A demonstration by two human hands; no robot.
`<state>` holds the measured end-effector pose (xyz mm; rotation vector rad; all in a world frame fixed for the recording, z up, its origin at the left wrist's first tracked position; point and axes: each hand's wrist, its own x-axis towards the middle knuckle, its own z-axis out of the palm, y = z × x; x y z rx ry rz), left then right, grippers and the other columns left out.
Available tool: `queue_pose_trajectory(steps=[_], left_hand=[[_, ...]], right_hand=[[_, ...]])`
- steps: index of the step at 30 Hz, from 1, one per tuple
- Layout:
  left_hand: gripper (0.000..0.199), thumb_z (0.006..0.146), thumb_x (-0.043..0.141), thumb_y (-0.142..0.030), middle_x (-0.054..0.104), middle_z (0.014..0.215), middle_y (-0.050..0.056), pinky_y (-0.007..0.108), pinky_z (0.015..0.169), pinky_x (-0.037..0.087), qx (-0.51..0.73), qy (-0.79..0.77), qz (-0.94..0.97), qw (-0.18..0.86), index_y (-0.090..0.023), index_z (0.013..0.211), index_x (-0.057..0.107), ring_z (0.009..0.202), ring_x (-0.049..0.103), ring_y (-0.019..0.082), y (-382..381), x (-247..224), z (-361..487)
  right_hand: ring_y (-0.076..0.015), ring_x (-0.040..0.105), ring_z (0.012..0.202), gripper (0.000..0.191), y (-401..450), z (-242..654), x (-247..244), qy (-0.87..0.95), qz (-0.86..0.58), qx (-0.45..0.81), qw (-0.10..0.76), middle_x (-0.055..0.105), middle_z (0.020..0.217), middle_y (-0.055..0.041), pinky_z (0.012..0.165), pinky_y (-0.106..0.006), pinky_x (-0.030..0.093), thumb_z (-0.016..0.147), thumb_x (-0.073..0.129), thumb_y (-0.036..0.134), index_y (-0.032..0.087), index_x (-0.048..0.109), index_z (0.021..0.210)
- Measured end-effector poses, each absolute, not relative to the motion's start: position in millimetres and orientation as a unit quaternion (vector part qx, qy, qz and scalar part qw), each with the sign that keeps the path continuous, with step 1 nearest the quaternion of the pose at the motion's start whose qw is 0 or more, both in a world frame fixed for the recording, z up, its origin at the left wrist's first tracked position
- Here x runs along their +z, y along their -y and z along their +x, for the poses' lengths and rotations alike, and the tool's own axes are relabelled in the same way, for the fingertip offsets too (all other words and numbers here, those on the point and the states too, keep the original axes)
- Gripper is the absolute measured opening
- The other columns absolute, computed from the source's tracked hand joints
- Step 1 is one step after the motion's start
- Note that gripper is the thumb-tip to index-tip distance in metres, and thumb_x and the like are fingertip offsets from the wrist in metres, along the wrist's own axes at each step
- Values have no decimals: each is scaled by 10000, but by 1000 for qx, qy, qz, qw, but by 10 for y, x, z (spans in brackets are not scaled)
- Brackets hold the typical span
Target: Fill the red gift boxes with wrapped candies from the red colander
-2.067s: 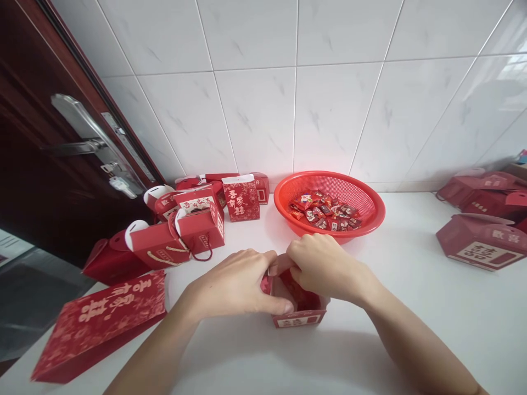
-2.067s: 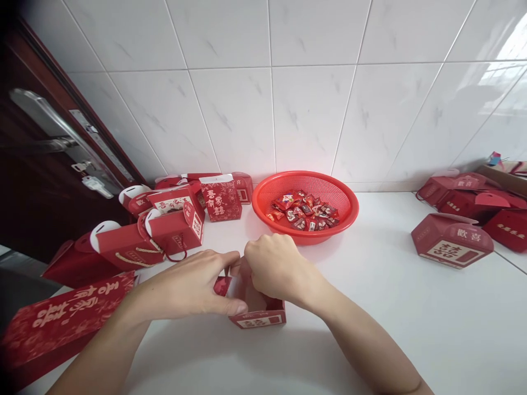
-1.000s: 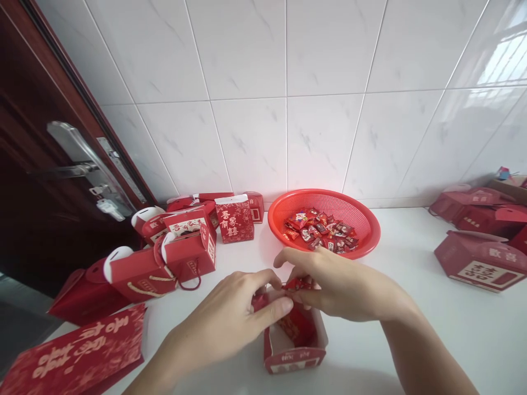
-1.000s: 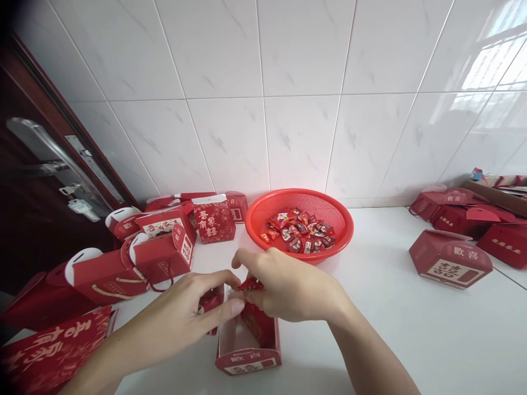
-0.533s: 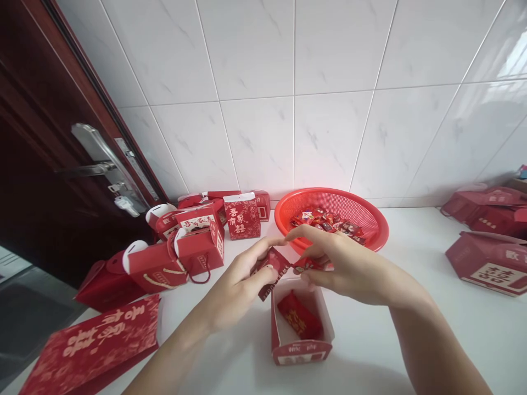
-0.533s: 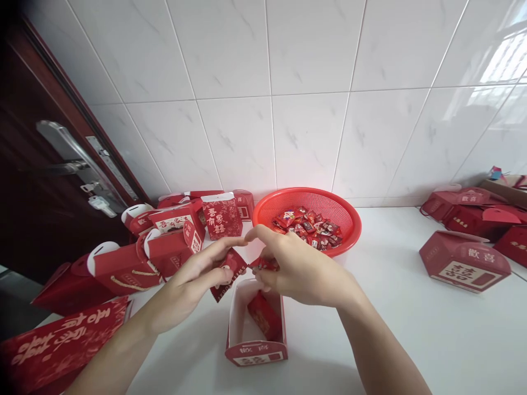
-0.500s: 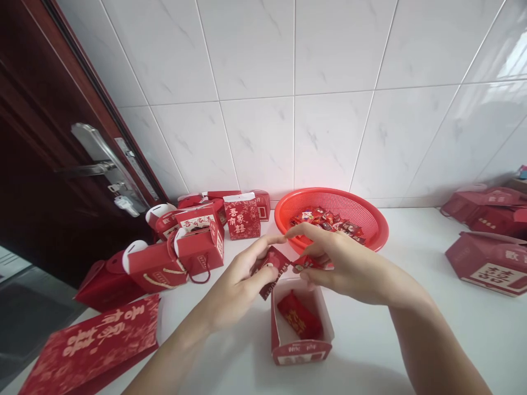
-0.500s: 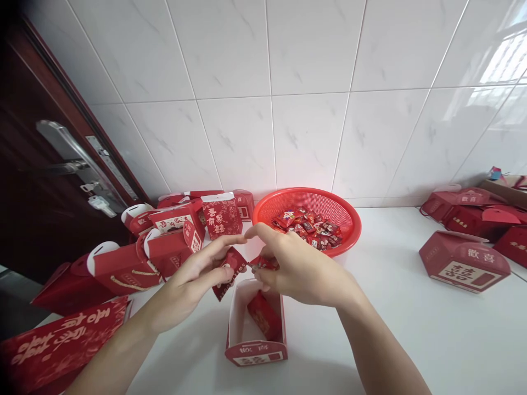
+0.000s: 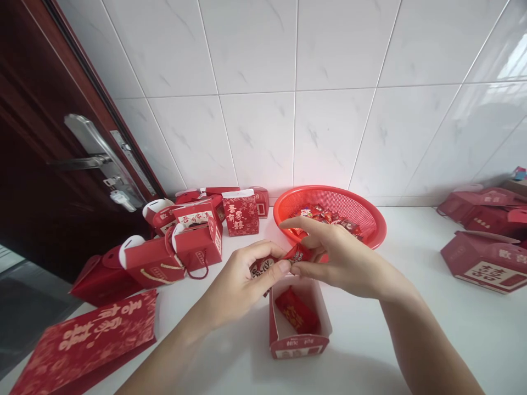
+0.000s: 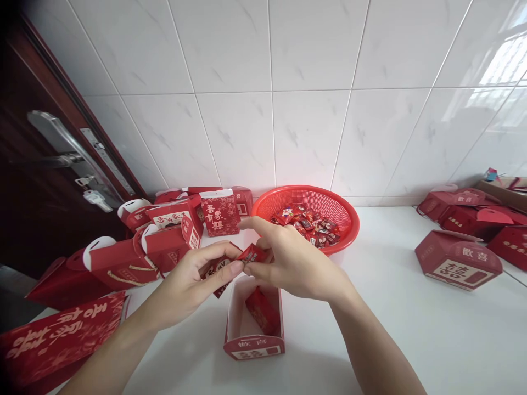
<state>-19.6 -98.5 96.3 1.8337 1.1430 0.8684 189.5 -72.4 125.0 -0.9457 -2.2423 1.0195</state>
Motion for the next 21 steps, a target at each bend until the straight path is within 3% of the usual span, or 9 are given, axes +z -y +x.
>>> queue_pose_trajectory(steps=[3,7,13,17,21], left_hand=[[263,980,557,-401,646,823,-15,224,629,445,342,-457,731,374,-209,865,694,714,560,118,996,979,-199],[227,967,568,-382,693,874,-1,235,624,458,329,-464,735,368,-224,919,724,728,590,131,1003,994,-209],[191,920,588,-283,730,1075,23,261,733,517,315,-501,742,314,-243,1031,738,940,663,191,1007,1022,-259],[244,930,558,-280,728,1092,25,255,693,526,299,-502,752,306,-250,1093,737,931,671,192,1003,1024,-275],[265,924,557,-264,733,1074,27,267,719,529,285,-490,770,294,-262,1110,745,930,677,200,1021,1030,-269]], right_hand=[[-137,660,702,254,714,1925,1275,826,-348,361,257,711,799,19,566,-224,474,879,636,206,220,593,1129],[-123,640,733,31,717,1962,1309,831,-341,350,266,687,820,3,627,-222,500,880,629,188,192,627,911],[-125,622,719,61,762,1954,1297,875,-345,295,168,687,799,7,603,-225,442,810,654,136,187,631,835],[-100,533,593,95,796,1865,1262,905,-334,255,70,635,688,27,522,-227,327,773,617,86,180,625,779],[-90,485,557,215,817,1801,1236,915,-320,242,33,614,685,33,502,-231,278,739,557,29,191,660,834]])
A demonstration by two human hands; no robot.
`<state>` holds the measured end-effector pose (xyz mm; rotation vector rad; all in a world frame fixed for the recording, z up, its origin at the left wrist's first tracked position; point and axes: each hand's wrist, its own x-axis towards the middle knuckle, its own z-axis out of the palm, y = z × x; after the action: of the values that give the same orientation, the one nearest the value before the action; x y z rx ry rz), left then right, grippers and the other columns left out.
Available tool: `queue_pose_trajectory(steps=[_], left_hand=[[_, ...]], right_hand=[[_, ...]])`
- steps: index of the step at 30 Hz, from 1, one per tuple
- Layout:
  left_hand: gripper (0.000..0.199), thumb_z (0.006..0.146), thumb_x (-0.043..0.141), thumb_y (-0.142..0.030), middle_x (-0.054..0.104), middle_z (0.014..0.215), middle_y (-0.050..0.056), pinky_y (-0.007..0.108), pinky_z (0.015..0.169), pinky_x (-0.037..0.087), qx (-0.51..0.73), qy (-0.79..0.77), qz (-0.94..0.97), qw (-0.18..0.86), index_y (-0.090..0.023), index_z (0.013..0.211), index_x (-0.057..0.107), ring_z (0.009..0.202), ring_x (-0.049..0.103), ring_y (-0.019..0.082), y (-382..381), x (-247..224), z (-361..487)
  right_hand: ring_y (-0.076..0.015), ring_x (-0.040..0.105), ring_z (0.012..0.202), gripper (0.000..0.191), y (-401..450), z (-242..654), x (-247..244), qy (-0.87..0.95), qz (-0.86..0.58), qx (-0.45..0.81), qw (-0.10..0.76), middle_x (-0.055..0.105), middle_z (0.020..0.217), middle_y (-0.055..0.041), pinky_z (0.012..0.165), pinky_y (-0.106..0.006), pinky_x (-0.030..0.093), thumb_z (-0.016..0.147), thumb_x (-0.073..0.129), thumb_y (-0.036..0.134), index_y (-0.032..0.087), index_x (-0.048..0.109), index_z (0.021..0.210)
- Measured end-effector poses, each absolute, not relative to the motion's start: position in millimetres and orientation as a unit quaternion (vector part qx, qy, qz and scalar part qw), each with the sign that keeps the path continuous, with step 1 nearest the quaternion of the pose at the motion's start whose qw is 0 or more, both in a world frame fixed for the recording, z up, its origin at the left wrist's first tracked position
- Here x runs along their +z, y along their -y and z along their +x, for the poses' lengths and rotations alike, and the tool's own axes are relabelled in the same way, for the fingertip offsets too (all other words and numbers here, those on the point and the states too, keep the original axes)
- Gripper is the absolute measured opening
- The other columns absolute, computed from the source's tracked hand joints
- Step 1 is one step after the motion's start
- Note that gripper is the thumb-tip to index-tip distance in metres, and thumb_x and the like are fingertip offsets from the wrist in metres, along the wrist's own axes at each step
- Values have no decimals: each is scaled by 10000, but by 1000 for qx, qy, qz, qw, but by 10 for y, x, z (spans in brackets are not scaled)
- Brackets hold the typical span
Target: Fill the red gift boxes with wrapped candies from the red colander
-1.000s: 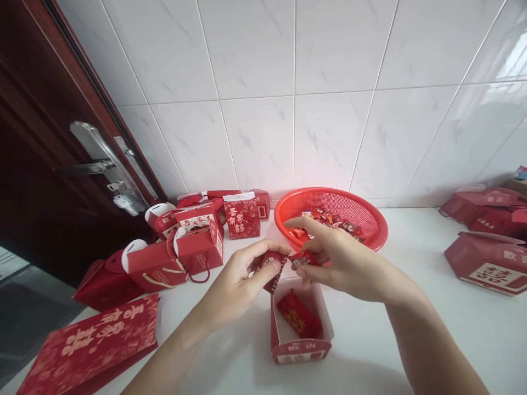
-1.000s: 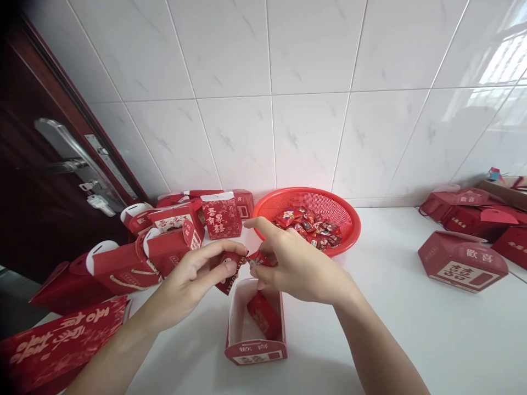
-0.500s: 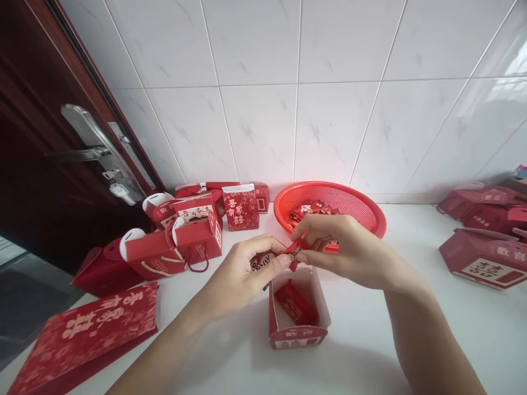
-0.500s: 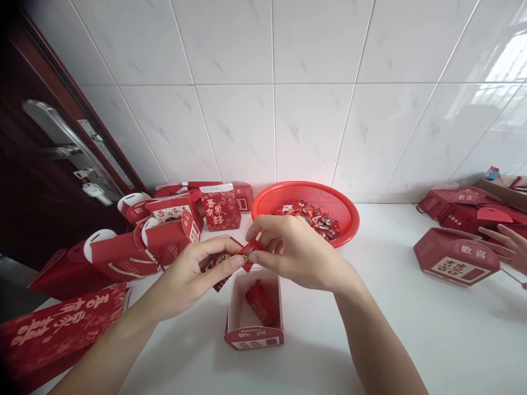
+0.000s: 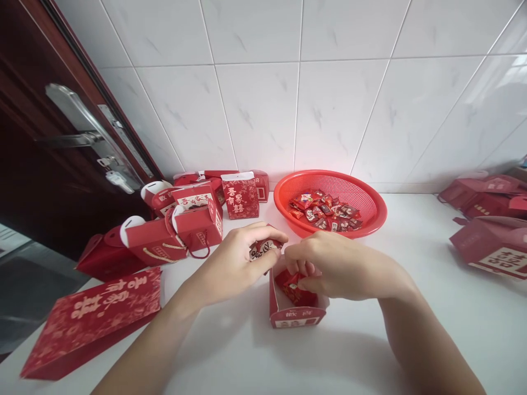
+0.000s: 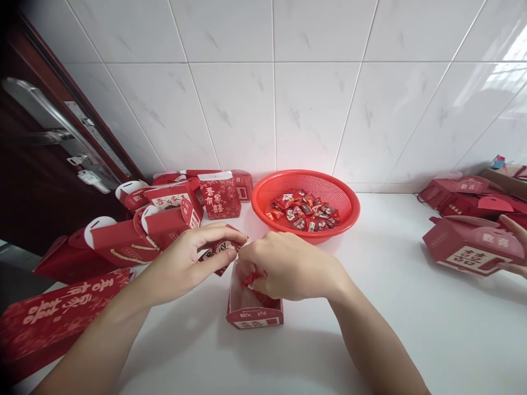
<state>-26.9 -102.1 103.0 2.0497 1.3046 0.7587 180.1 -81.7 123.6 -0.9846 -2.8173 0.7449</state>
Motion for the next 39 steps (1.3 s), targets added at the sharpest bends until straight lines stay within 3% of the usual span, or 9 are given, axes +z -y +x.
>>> queue_pose_trajectory(steps=[9,12,18,22,25,28,32,36,39], left_hand=[[147,892,597,-234,721,1005,15,298,794,509,200,-484,809,267,-253,945,733,901,670,206,1118,1016,-232],[185,915,568,-238,712,1019,14,291,797,506,200,-479,813,262,-268,984,737,907,668,202,1129,1016,-235],[358,932,498,-165,710,1055,23,286,839,515,229,-465,810,274,-281,1213,687,922,663,195,1138,1050,-242],[540,948,522,-223,706,1112,22,292,786,546,264,-481,773,319,-341,1468,444,951,666,218,1163,1041,-235],[588,952,558,-266,673,1218,31,311,878,554,308,-457,745,375,-365,1497,363,1082,652,230,1178,1013,-205],[587,947,589,-274,634,1280,31,334,983,530,336,-436,729,407,-378,1475,354,1117,653,202,1176,977,-163],[551,915,633,-291,597,1297,26,329,904,561,325,-467,734,370,-379,1406,399,1061,665,197,1154,950,-155],[200,913,614,-397,586,1222,37,353,825,546,232,-520,777,270,-271,1068,609,940,661,212,1170,976,-199],[217,933,553,-434,586,1137,39,358,794,520,134,-531,799,248,-247,896,657,835,655,201,1221,1007,-215]], right_hand=[[-67,304,423,201,822,1798,1193,929,-321,187,-11,438,503,59,463,-270,167,706,492,9,181,435,617],[-69,279,436,207,816,1799,1188,927,-322,190,-5,420,503,61,468,-271,179,716,484,7,179,451,605],[-94,461,522,143,822,1819,1227,909,-343,224,68,601,623,32,505,-256,273,848,553,145,194,636,742],[-144,602,675,129,834,1859,1270,870,-410,234,145,688,754,-12,568,-259,359,904,603,296,193,652,845],[-166,637,738,171,829,1883,1288,848,-424,256,188,710,829,-24,597,-267,414,912,617,368,198,637,917],[-158,643,724,92,823,1891,1302,847,-400,286,200,711,830,-16,592,-265,436,911,606,286,200,634,899],[-146,639,706,114,830,1920,1338,842,-379,311,226,699,782,-5,595,-253,452,885,580,165,193,614,780],[-139,618,696,139,839,1958,1354,852,-396,265,219,686,749,3,603,-250,433,841,592,120,190,601,721],[-135,601,698,137,845,1925,1320,871,-390,243,178,681,747,7,588,-247,382,816,593,83,188,603,729]])
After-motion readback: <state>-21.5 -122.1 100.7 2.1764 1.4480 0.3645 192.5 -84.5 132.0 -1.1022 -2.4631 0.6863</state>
